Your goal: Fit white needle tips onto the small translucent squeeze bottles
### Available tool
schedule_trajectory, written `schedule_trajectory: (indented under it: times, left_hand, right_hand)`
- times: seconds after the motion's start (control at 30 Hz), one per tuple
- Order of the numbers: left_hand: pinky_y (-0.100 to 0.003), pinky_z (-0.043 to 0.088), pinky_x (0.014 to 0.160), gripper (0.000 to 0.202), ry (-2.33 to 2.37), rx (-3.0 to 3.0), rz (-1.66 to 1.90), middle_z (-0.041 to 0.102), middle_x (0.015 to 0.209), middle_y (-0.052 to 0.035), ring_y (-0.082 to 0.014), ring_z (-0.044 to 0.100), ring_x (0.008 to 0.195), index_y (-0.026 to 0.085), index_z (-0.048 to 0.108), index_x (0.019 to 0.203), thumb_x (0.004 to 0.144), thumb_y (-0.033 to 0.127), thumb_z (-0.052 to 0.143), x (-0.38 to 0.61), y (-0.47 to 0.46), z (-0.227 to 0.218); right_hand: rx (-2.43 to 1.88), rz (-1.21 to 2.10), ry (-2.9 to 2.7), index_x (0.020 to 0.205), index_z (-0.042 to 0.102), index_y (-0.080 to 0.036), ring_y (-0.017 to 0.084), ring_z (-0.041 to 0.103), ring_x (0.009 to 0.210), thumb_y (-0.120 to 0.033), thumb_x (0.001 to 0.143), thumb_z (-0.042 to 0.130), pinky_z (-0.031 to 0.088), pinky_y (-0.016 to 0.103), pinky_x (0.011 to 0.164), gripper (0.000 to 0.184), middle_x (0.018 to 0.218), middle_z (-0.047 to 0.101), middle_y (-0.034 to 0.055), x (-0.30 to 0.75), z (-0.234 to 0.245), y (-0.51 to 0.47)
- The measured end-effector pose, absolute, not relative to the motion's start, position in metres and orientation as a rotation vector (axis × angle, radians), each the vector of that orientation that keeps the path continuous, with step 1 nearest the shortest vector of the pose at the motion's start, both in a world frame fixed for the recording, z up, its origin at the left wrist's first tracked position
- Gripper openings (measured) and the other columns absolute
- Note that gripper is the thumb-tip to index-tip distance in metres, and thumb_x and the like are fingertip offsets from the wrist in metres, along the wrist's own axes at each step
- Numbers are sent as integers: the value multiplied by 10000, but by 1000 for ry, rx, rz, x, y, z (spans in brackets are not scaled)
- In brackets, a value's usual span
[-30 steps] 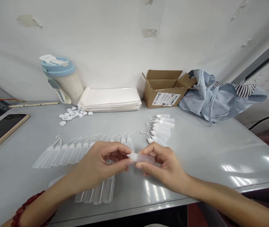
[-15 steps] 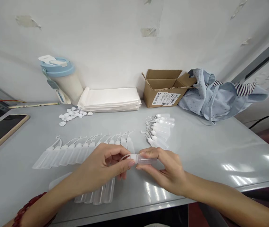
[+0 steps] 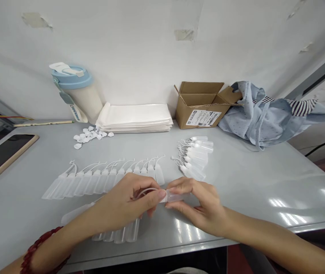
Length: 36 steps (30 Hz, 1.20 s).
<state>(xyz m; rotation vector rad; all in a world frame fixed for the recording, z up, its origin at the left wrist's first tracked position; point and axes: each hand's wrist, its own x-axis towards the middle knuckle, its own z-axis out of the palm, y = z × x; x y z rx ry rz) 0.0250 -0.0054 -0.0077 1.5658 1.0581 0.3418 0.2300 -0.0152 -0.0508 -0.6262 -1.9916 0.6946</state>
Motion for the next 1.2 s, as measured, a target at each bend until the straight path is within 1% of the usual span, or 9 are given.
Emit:
schedule_trajectory:
  times: [0.13,0.3,0.43,0.6,0.7,0.77,0.83,0.93,1.2]
  left_hand:
    - [-199,408,513,333,1000,1451,264,599,565,23,-97,520,500,160,612,660,891,368,497,23,-4,-10]
    - [-202,422,548,311,976,1363,344,570,545,34,-106,553,531,163,564,610,872,329,528,27,-7,-11]
    - [-213,412,575,316,1049,1598,350,605,597,19,-121,561,592,168,594,652,899,337,492,29,-10,-8]
    - [-227,380,584,327,1029,2122,444,595,666,16,-112,513,592,175,618,754,951,354,428,26,-13,-21]
    - [-233,376,582,271,1007,2268,523,589,705,5,-118,495,602,172,627,851,957,325,429,25,-14,-27]
    - [-229,388,581,273,1038,2194,511,595,706,4,-120,500,606,176,633,830,946,340,447,25,-14,-25]
    - [-221,411,583,278,1076,1988,456,621,710,5,-130,542,641,188,644,813,924,379,474,27,-13,-19]
    - [-214,443,604,309,1100,1691,412,650,703,12,-139,595,686,201,658,794,908,426,478,28,-11,-10]
    - [-223,449,597,391,1014,1516,385,622,594,14,-119,575,582,170,597,671,921,425,437,26,-8,-14]
  right_hand:
    - [-582,529,-2051,1022,540,-191,163,671,822,-181,883,600,575,272,681,152,852,679,59,229,-53,-13]
    - [-613,604,-2041,982,537,-184,143,651,691,-246,910,560,547,249,592,98,778,661,41,229,-50,-11]
    - [-788,795,-2034,898,551,-185,108,564,537,-334,907,544,464,219,479,150,682,628,1,232,-46,-12]
    - [-942,1075,-1931,824,557,-187,87,466,496,-343,879,546,377,200,440,166,595,536,-40,233,-43,-11]
    - [-973,1314,-1789,791,543,-185,83,487,488,-356,871,557,386,199,444,189,603,539,-40,231,-43,-9]
    - [-962,1416,-1730,799,540,-183,94,549,511,-367,873,566,420,205,463,201,619,581,-27,230,-43,-8]
    - [-933,1336,-1773,825,554,-181,108,597,556,-355,867,591,456,214,497,183,643,626,-14,231,-43,-8]
    - [-843,963,-1955,893,585,-178,112,606,582,-328,852,633,482,215,520,162,684,652,-5,234,-41,-7]
    - [-576,382,-2207,1051,543,-139,171,649,750,-240,908,567,545,276,640,178,825,685,87,237,-45,-1]
